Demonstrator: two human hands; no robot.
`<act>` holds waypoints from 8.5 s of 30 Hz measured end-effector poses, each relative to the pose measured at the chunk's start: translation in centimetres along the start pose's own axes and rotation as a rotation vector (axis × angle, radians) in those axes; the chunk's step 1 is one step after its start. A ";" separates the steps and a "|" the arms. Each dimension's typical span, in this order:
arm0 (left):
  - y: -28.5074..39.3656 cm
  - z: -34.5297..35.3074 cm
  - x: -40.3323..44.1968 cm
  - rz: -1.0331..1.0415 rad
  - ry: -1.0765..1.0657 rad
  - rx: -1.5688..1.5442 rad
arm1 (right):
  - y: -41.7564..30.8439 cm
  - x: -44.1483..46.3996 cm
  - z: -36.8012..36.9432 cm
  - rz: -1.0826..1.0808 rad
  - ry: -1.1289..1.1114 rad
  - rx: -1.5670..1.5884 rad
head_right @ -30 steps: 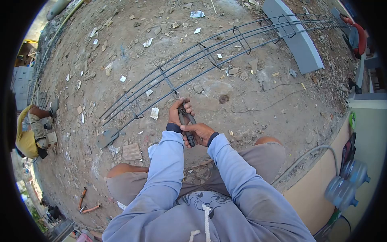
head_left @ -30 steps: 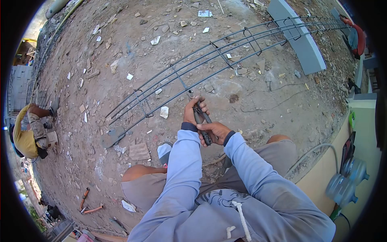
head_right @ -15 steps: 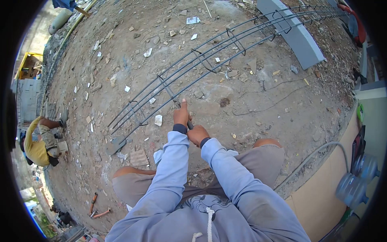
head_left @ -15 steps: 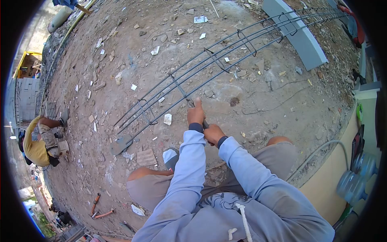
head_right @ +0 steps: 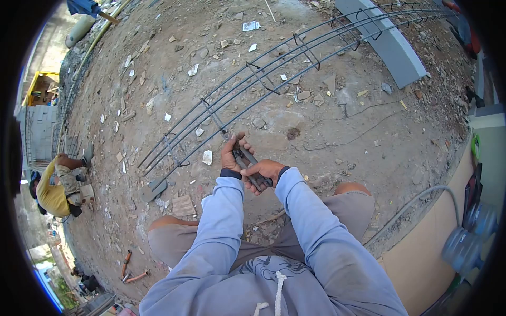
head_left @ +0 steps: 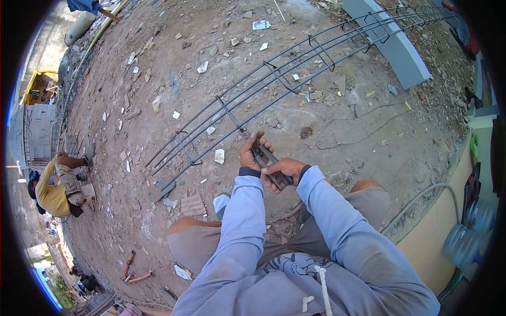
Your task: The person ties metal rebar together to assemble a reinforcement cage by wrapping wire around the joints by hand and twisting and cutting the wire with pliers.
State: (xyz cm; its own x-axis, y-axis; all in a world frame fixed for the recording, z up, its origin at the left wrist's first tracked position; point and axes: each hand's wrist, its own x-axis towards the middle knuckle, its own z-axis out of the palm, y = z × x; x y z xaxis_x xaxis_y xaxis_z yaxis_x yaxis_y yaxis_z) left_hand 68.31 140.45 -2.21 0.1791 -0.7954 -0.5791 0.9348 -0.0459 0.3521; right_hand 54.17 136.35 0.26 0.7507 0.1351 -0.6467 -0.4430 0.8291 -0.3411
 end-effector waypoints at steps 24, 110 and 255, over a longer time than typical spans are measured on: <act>-1.5 -1.3 2.6 0.059 0.270 0.203 | -1.8 0.7 -0.4 -0.102 0.841 -1.248; -2.6 -2.9 2.6 0.123 0.052 -0.078 | -2.1 0.1 -1.2 0.047 0.613 -0.933; 0.3 -1.5 2.0 0.182 0.174 0.144 | -1.0 0.9 -1.1 -0.129 0.220 -0.282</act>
State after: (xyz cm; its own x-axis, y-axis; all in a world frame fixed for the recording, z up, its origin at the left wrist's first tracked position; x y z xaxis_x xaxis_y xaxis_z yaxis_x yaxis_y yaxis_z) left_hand 69.45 139.75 -4.42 0.4012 -0.6831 -0.6103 0.8318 -0.0074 0.5551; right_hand 54.74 134.99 -0.74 0.6998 -0.1056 -0.7065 -0.4921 0.6456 -0.5839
